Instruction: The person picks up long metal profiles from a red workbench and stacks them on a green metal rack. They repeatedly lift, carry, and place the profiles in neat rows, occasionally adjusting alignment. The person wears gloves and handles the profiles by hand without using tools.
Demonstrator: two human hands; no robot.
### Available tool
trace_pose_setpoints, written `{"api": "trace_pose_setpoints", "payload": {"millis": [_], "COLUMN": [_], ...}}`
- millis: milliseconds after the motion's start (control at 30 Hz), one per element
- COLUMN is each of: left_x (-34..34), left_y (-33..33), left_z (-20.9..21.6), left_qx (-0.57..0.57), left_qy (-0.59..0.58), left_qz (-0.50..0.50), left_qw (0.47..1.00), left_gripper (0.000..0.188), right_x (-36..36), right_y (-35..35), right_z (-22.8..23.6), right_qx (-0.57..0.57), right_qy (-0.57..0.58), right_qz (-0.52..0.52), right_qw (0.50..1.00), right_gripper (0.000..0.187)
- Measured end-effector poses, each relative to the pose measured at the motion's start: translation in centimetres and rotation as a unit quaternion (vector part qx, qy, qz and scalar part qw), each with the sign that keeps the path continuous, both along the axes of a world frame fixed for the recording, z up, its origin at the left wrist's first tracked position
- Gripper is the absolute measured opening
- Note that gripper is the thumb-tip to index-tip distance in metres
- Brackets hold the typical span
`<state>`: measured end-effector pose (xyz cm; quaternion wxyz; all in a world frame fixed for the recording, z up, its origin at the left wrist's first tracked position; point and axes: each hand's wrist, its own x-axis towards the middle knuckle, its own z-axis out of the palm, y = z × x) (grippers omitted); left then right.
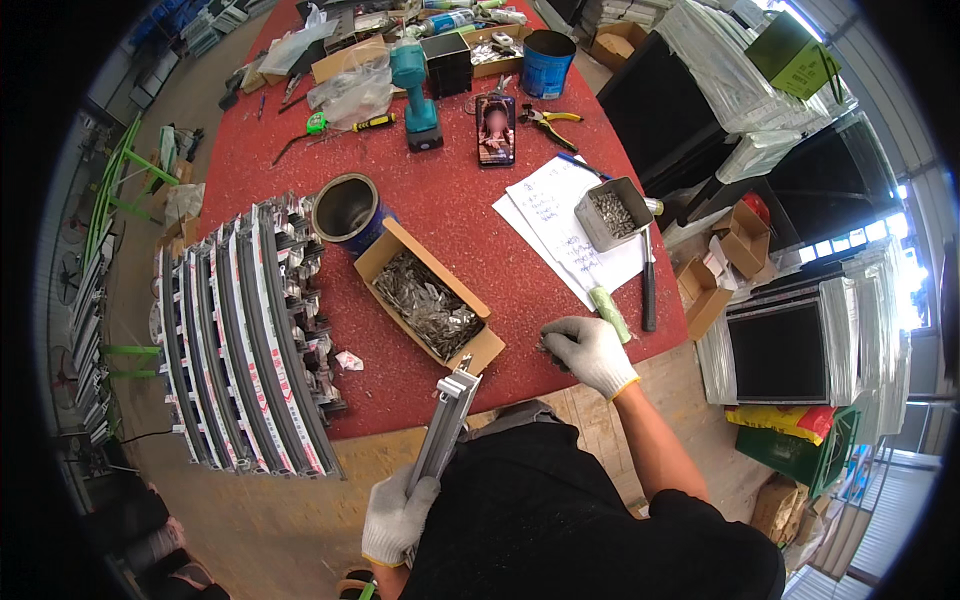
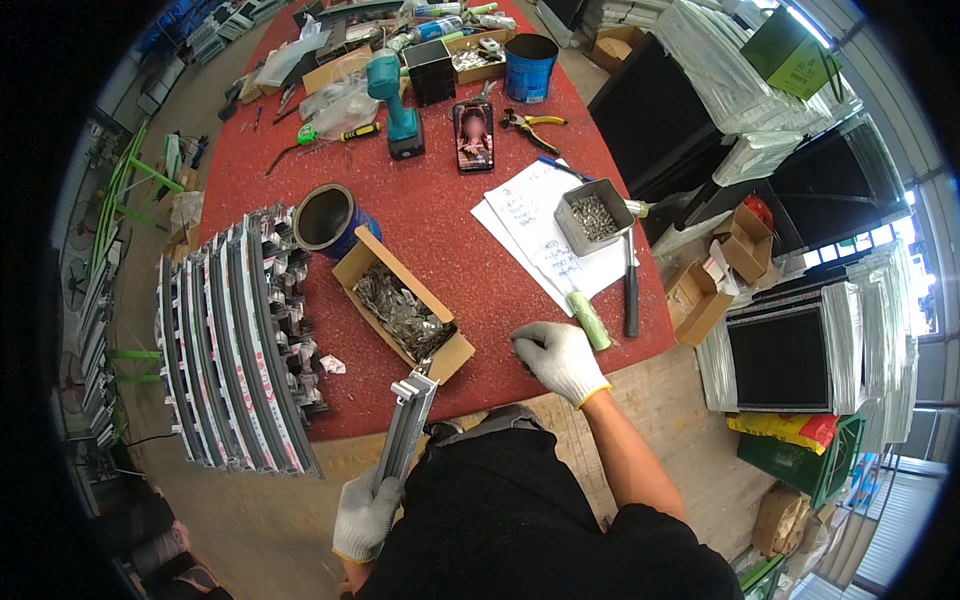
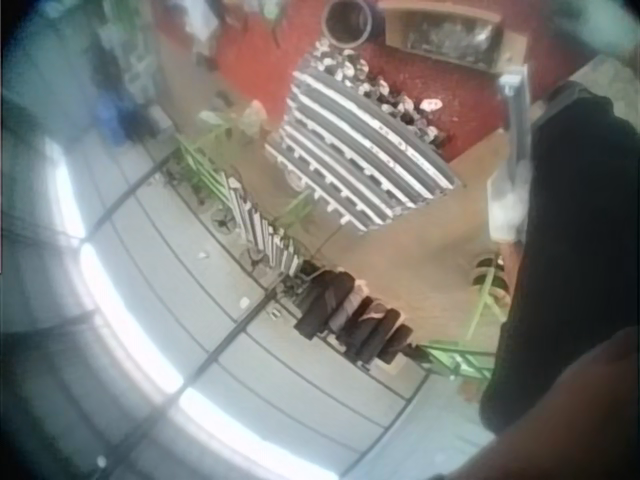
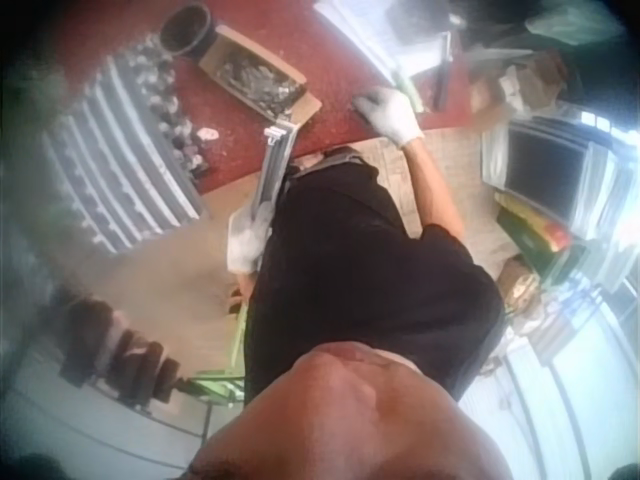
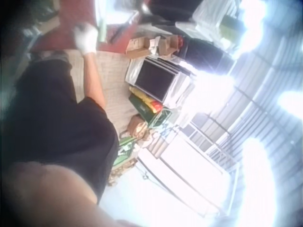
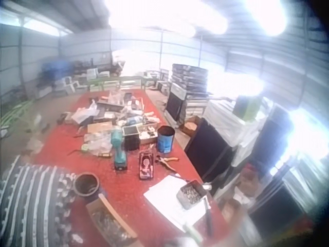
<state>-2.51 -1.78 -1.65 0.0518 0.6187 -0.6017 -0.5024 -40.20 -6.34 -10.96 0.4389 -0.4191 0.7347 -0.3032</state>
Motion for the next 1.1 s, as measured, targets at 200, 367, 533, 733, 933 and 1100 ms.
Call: {"api": "trace_pose_setpoints", "payload": {"millis": [200, 367, 533, 733, 933, 1100], "left_x": [0.4, 0.7, 0.7, 0.5, 0.7, 0.8], "left_y": [0.3, 0.9, 0.8, 0.8, 1.1, 1.1], "left_z": [-0.2, -0.9, -0.5, -0.1, -0.7, -0.6], "left_qx": [0.016, 0.007, 0.015, 0.014, 0.026, 0.033], "left_qy": [-0.005, 0.015, 0.003, -0.003, 0.020, -0.007], "left_qz": [0.015, 0.028, 0.025, 0.026, 0.066, 0.051], "left_qw": [1.000, 0.999, 1.000, 1.000, 0.997, 0.998], "left_gripper": [0.049, 0.047, 0.044, 0.041, 0.039, 0.040], "right_x": [0.9, 1.3, 1.8, 2.1, 2.5, 2.8], "right_y": [-0.7, -0.7, -1.0, -1.5, -1.7, -1.5], "right_z": [1.8, 2.7, 2.9, 3.5, 4.3, 4.8], "right_qx": [0.027, 0.099, 0.034, 0.010, 0.047, 0.064], "right_qy": [-0.111, -0.201, -0.294, -0.305, -0.249, -0.282], "right_qz": [-0.007, 0.024, 0.008, -0.006, 0.044, 0.040], "right_qw": [0.993, 0.974, 0.955, 0.952, 0.966, 0.956], "right_gripper": [0.031, 0.030, 0.033, 0.026, 0.029, 0.034]}}
